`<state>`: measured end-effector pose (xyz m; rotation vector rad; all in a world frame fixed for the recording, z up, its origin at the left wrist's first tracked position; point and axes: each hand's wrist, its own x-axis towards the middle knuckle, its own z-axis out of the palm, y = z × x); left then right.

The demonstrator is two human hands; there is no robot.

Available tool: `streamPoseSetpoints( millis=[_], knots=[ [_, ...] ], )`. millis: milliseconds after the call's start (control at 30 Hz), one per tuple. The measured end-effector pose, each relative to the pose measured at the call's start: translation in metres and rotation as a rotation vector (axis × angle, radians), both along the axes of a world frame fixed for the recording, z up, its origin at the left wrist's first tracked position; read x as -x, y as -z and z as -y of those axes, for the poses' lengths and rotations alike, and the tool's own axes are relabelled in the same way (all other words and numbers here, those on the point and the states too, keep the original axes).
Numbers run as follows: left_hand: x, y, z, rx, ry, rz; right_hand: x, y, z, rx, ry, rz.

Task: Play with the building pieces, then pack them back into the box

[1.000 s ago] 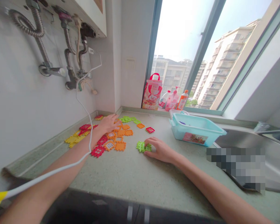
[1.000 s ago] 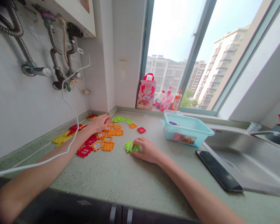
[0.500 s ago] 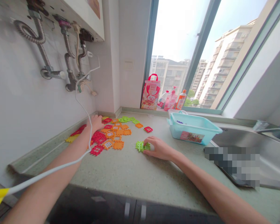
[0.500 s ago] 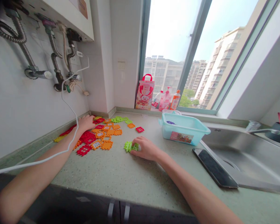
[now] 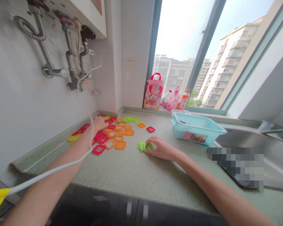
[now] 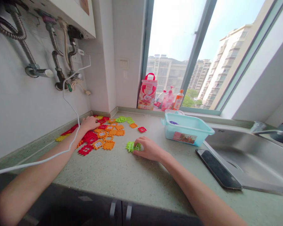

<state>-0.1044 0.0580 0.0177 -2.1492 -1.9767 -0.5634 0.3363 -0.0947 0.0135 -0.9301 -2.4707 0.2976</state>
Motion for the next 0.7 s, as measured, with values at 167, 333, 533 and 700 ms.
streamPoseSetpoints(
  millis=[167,333,533,700],
  knots=[
    [-0.015,-0.002,-0.005,0.083,-0.007,-0.034,0.000,-0.004,0.002,0.004,0.008,0.011],
    [-0.024,-0.003,-0.006,0.138,0.075,-0.046,0.000,-0.006,0.003,0.002,0.018,0.017],
    [-0.019,0.000,-0.008,0.093,-0.032,-0.012,0.000,-0.004,0.002,0.022,0.014,0.022],
    [-0.015,-0.001,-0.007,0.028,-0.027,0.127,0.000,-0.004,0.002,0.029,0.007,0.021]
  ],
)
